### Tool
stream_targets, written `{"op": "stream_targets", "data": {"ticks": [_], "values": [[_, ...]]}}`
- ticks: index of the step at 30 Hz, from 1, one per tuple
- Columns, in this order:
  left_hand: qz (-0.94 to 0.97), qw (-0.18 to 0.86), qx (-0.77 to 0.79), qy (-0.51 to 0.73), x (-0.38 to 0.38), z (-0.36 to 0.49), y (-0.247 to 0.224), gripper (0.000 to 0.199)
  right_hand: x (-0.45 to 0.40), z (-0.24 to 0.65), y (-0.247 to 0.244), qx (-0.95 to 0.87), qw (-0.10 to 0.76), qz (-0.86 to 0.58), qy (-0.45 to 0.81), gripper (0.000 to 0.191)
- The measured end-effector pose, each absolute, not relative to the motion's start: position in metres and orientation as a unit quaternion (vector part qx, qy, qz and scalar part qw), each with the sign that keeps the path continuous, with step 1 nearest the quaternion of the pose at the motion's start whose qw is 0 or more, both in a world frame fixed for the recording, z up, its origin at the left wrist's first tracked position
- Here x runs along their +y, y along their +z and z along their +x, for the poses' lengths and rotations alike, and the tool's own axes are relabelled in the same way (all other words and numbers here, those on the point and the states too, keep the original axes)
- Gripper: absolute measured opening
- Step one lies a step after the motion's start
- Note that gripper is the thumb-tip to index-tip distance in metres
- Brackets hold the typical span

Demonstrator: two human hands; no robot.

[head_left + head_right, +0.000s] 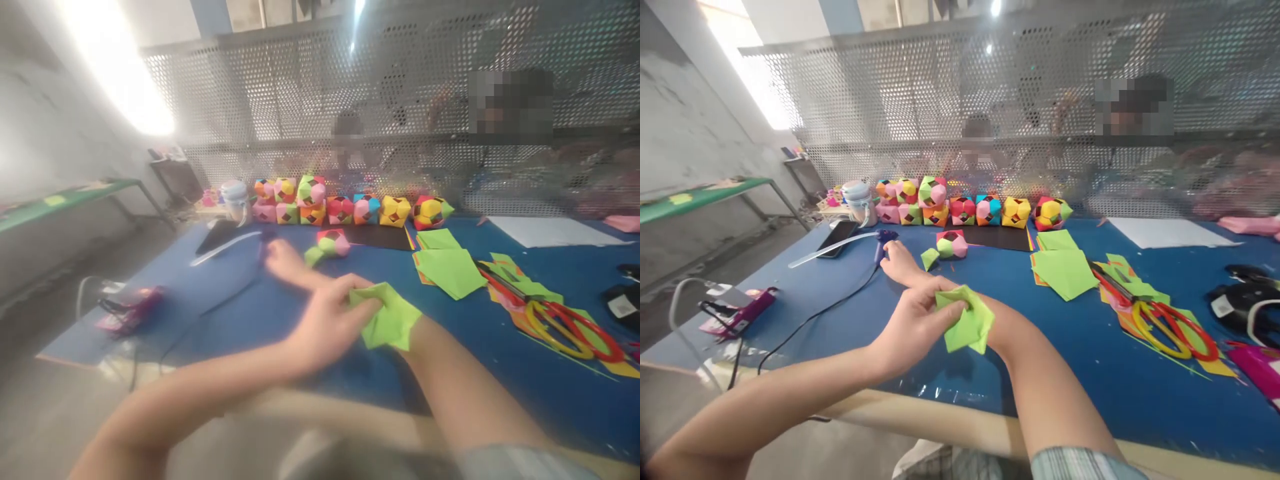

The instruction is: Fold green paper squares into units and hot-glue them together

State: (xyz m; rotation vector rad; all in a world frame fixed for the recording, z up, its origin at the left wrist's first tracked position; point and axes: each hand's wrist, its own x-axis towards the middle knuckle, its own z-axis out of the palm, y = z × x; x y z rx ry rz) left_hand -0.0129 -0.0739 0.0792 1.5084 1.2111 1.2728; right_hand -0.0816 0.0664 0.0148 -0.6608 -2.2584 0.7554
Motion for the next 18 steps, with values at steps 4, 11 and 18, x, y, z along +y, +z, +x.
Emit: {"op": "stream_targets", "data": {"ticks": [4, 11, 18], "values": [[0.617, 0.413, 0.474, 0.473, -0.093, -0.014, 0.079, 0.011, 0.066, -0.108, 0.014, -0.853, 0.325, -0.285, 0.291, 0.010], [0.612, 0.486, 0.446, 0.437, -0.108, -0.005, 0.078, 0.010, 0.060, -0.103, 0.006, -0.853, 0.326, -0.301, 0.274, 0.009], [0.627, 0.511, 0.414, 0.418, -0.111, -0.006, 0.071, 0.009, 0.056, -0.027, -0.004, -0.866, 0.328, -0.314, 0.209, 0.008]]}}
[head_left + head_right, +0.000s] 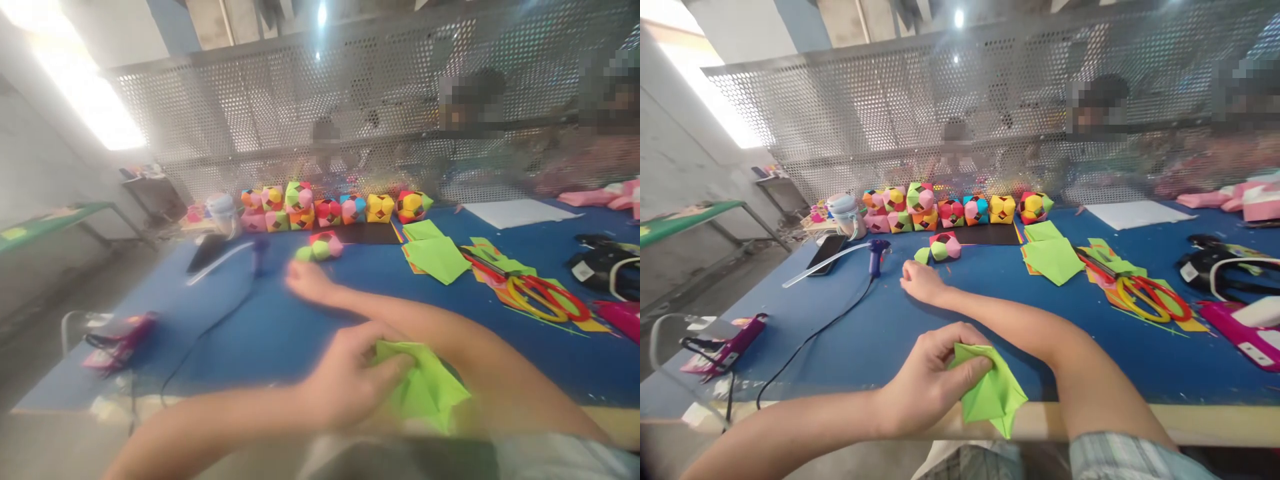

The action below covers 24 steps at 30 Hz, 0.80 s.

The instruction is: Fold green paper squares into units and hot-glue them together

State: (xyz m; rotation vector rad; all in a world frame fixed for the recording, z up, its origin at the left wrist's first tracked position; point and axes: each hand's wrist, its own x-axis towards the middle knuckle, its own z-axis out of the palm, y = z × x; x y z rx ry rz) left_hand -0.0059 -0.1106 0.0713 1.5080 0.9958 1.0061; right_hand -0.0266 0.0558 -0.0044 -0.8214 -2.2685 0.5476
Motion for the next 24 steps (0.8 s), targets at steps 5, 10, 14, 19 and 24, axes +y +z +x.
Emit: {"op": "stream_targets", "data": {"ticks": [5, 10, 14, 19, 24], "values": [[0.629, 0.533, 0.430, 0.369, -0.102, -0.008, 0.048, 0.013, 0.073, 0.030, -0.010, -0.876, 0.336, -0.323, 0.123, 0.015], [0.644, 0.528, 0.439, 0.338, -0.092, -0.013, 0.019, 0.016, 0.098, 0.043, -0.012, -0.895, 0.331, -0.296, 0.042, 0.037], [0.625, 0.525, 0.466, 0.342, -0.085, -0.016, -0.007, 0.015, 0.120, 0.037, -0.009, -0.900, 0.321, -0.295, 0.004, 0.029], [0.533, 0.557, 0.492, 0.403, -0.077, -0.017, -0.012, 0.013, 0.129, 0.029, -0.005, -0.875, 0.360, -0.324, 0.029, 0.027], [0.477, 0.598, 0.416, 0.491, -0.080, -0.022, 0.028, 0.015, 0.097, -0.014, -0.010, -0.871, 0.363, -0.304, 0.131, 0.026]]}}
